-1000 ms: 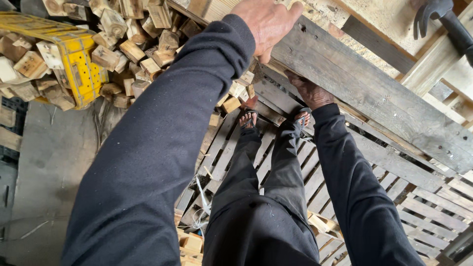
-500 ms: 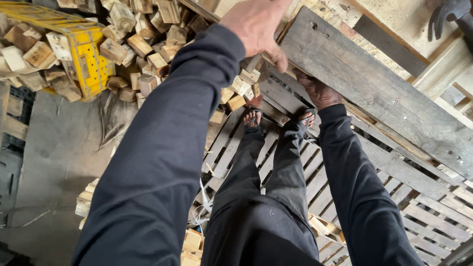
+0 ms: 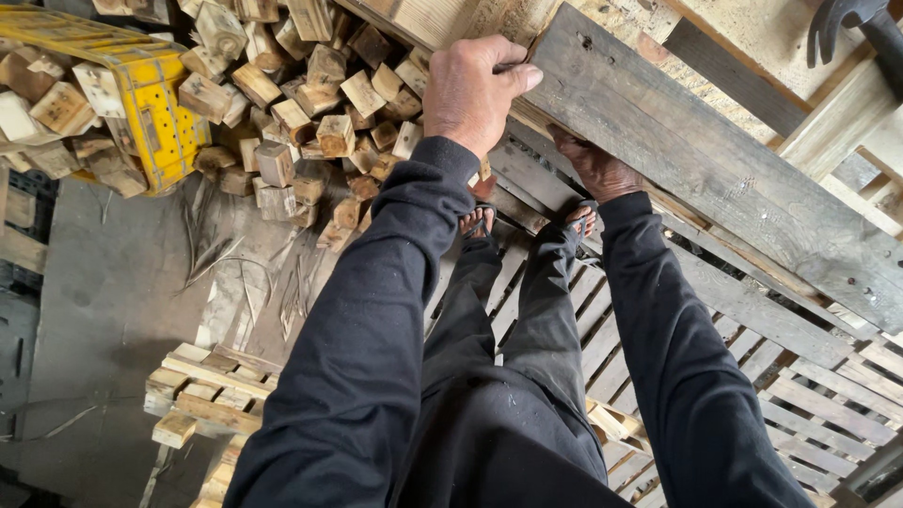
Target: The person assembles wooden pallets by placing small wooden blocks and planks onto a pallet frame and securing them with nails using a hammer. The person repeatedly picks up blocks, positions them, and hammers nails to fasten the pieces together.
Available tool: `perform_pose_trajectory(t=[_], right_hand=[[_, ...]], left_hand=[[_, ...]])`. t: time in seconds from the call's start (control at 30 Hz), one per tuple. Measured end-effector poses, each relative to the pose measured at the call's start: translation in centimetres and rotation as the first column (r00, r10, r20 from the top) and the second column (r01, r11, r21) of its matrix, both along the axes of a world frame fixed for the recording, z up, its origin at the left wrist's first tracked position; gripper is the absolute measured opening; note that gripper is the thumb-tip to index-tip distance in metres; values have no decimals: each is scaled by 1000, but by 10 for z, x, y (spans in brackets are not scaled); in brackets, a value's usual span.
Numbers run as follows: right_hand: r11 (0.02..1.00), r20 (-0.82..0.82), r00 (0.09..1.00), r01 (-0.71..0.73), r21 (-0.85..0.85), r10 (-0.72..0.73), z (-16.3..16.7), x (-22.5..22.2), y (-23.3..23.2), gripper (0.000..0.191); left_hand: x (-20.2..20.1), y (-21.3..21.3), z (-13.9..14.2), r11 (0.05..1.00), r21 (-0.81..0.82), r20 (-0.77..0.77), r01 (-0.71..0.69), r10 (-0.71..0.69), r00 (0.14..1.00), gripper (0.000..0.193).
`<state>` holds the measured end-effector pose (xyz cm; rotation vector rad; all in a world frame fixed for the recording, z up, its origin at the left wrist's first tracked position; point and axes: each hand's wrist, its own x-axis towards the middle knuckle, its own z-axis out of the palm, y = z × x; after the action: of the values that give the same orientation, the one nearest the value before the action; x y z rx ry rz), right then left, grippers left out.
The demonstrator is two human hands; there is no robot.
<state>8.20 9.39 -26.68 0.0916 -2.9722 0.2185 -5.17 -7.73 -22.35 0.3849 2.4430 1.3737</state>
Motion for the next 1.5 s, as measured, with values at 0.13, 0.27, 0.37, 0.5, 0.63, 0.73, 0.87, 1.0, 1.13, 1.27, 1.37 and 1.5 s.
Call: perform_pose_trajectory(t=[0.13,0.27,0.37,0.5,0.63,0.73,0.87,1.0,1.13,1.27,1.37,1.5], right_hand=[[617,286,952,288,-733,-105,6,3,-1,33],[763,223,964,252,-596,-145,16,-5,-3,40],[720,414,886,427,-547,-210,32,-8,-10,43],[847,727,606,528,-63,-323,76,27,-20,38],[727,28,1000,18,-686,1,159,109,33,22],[846,2,884,448,-288,-468,177,110,156,29],[916,152,904,401,16,-399,149,91,274,55],[938,326,891,346,-38,-315,134,71,298,57],[900,389,820,433,57,-420,154,70,297,41],[740,608,703,618,-265,-369,179,91,231,36],[475,677,729,633,-611,-101,178,108,151,30],[522,679,733,590,-617,-26,162,102,78,31]], left_hand=[[-3,2,2,999,-52,-64,-5,2,998,32],[0,7,5,995,-100,112,-15,26,993,35],[4,9,7,991,-129,180,-33,56,982,32],[5,9,17,981,-151,38,-119,126,991,47],[4,13,34,975,-213,114,-65,91,989,41],[2,17,44,964,-254,226,-74,133,965,40],[0,21,48,958,-280,174,-62,114,978,38],[-4,24,52,929,-352,253,-117,215,943,34],[-10,26,60,931,-350,340,-99,225,913,39],[-16,24,72,928,-338,450,-158,307,838,60],[-17,21,82,917,-383,437,-111,286,853,65],[-18,21,87,918,-383,473,-103,291,832,62]])
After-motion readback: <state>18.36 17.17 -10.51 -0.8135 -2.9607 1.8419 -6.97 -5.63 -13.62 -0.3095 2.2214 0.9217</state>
